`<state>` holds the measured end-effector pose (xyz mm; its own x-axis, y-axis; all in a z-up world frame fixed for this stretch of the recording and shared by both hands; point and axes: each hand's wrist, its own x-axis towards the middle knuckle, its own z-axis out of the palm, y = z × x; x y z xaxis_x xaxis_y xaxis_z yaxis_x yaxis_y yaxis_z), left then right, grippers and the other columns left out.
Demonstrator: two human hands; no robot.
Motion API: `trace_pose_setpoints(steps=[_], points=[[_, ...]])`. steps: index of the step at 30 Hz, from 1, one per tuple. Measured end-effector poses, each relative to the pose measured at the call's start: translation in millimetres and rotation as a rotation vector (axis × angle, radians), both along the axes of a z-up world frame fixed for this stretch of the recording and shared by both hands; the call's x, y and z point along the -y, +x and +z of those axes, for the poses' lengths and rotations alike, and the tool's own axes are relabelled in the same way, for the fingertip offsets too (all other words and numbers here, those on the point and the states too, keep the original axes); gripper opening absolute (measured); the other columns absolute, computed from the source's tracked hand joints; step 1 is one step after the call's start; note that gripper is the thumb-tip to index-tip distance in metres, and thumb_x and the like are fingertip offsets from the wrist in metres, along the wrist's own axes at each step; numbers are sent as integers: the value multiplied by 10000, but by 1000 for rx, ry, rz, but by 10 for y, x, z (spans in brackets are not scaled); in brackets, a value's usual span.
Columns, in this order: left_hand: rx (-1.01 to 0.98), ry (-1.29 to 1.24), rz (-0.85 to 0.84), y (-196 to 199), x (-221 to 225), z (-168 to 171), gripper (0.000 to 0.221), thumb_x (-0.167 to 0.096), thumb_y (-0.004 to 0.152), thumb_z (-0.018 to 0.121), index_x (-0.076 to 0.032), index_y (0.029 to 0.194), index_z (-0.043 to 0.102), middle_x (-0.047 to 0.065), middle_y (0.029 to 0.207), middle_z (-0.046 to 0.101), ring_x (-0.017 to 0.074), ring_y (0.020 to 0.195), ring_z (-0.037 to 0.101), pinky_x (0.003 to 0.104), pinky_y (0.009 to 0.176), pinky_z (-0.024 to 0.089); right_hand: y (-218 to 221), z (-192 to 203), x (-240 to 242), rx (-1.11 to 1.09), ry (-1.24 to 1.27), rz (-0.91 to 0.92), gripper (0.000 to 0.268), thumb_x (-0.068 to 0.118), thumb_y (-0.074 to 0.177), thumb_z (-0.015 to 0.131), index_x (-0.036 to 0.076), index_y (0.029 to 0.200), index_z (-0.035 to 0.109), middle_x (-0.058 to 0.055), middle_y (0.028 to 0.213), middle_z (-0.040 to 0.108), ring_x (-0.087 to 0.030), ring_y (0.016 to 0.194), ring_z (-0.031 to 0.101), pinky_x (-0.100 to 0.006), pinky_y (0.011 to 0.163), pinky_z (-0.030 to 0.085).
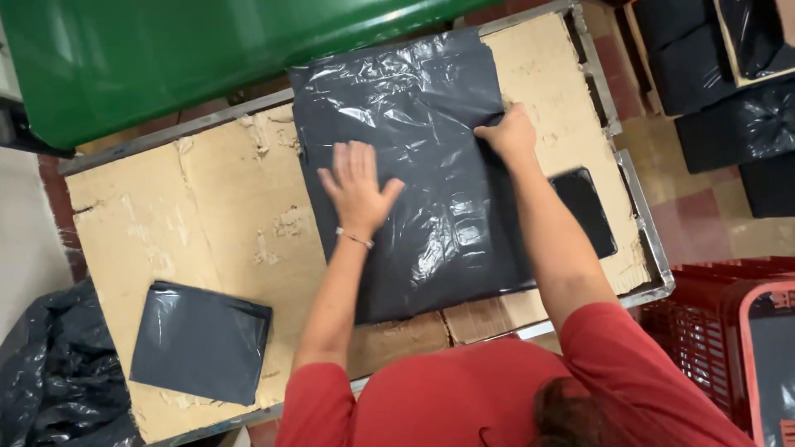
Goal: Folding plastic bags and placing them into a crate
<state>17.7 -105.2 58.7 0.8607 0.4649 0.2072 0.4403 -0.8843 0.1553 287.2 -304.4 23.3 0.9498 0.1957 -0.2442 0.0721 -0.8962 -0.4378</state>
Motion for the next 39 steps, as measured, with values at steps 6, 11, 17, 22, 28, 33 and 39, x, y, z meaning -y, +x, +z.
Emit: trace_pose_setpoints(steps=[6,11,17,22,28,33,39], points=[[-115,-95,-143,-2,376,-116,858,-727,925,491,-139,1548,434,126,1672,326,339,1586,178,754,1160,203,706,-547,-41,-151,431,-117,336,280,600,945,90,727,698,-158,690,686,-343,755,733,-402,686,550],[310,-15,-215,-59,325,-391,541,-569,1015,381,-165,1305,594,44,1335,600,290,1231,541,537,930,424,696,12,-540,-203,729,-216,660,164,600,888,50,1196,629,-153,1036,732,-302,952,715,-421,787,592],[659,-1301,123,-52,-224,-1021,455,-413,1059,388,-67,1315,537,167,1275,587,340,1172,608,492,1059,392,-686,1063,11,247,944,271,361,-43,811,698,39,1163,697,-131,1079,724,-240,1030,677,-371,921,530],[636,-2466,107,-624,-855,-1148,753,-678,1025,363,-76,1436,551,163,1568,477,379,1542,312,559,1237,176,-1515,532,1299,362,772,250,293,-69,805,864,52,1057,779,-159,1043,704,-332,1013,682,-457,975,499],[816,-2149,109,-1344,-714,-1152,873,-796,919,316,-144,1444,566,127,1480,591,265,1366,608,479,1223,426,-1893,61,1709,250,734,227,205,4,870,828,102,1026,738,-95,1213,518,-257,1143,483,-385,1084,354],[440,-1226,203,-2089,18,-374,798,-49,1085,593,-246,1694,117,207,1724,104,507,1525,205,581,1256,200,-1909,469,1775,-370,765,191,273,96,1109,521,171,1296,706,-45,1024,690,-93,785,532,-253,774,492],[127,-1074,8,-2271,53,-405,684,84,835,616,-214,1450,598,63,1429,589,248,1428,474,403,1229,311,-1881,781,1845,-650,780,327,698,25,826,765,62,1486,542,-85,1276,602,-159,1052,572,-323,957,508]])
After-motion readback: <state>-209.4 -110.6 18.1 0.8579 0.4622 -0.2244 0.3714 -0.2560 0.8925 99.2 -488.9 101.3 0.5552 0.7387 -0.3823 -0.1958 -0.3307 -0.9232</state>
